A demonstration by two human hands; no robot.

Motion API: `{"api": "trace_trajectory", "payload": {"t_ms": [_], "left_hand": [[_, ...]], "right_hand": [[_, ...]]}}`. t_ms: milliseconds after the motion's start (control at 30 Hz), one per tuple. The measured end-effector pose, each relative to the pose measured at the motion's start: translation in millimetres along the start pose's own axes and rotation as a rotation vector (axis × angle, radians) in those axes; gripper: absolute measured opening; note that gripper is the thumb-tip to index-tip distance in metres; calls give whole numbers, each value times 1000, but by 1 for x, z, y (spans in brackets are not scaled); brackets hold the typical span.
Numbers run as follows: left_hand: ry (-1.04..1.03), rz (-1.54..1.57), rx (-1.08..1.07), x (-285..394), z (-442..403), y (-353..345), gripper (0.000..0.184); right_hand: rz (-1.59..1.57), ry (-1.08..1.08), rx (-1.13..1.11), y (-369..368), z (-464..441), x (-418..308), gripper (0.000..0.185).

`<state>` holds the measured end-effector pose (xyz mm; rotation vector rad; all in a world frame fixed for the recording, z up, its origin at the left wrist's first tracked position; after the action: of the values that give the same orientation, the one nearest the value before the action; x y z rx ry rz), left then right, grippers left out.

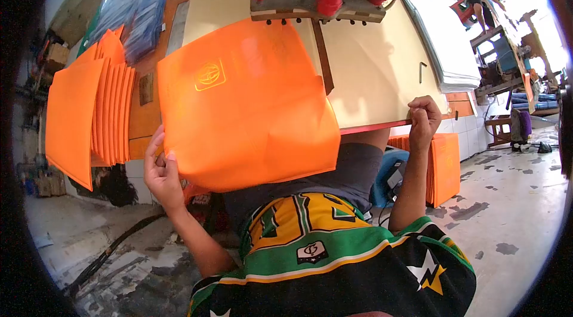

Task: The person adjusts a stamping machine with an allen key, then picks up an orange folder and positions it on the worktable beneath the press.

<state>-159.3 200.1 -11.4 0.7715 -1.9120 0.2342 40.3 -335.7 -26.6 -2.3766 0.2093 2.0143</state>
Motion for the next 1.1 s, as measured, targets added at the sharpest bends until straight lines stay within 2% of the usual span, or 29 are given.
{"api": "trace_trajectory", "payload": {"t_ms": [233, 300, 400, 467, 533, 567, 633, 833, 1100], "left_hand": [[-20, -312, 52, -5, 12, 29, 34], [-241, -913, -79, 8, 5, 11, 34], [-249, -862, -59, 12, 1, -32, 34], [-240, -685, -212, 24, 0, -69, 33], [-380, -641, -427, 35, -4, -100, 35], [-371, -641, -434, 41, -7, -112, 35], [-468, -548, -587, 50, -15, -133, 37], [-511, -535, -627, 43, -37, -162, 44], [-526, -541, -657, 21, -27, -171, 46]], "right_hand": [[-14, -10, 7, 2, -1, 4, 18], [-4, -16, 4, 4, -2, 5, 18], [1, -13, 16, 3, -1, 6, 18], [-4, -7, 32, 3, -1, 7, 18], [-1, 1, 16, 5, 0, 7, 18], [3, -9, 15, 4, 0, 8, 18], [-11, 0, 38, 3, 0, 8, 17], [21, -10, 29, 5, -1, 5, 14], [40, 10, 49, 4, -1, 7, 11]]}}
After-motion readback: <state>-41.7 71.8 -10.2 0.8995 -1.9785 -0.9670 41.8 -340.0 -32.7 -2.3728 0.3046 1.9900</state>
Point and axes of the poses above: each hand's wrist, its own z-axis away from the middle knuckle, its own y-axis out of the back of the hand, x = y × z, the point moved 1 cm from there along -z, towards the middle knuckle, and after that the axes turned 13 degrees about -y, right-handed, at the moved point
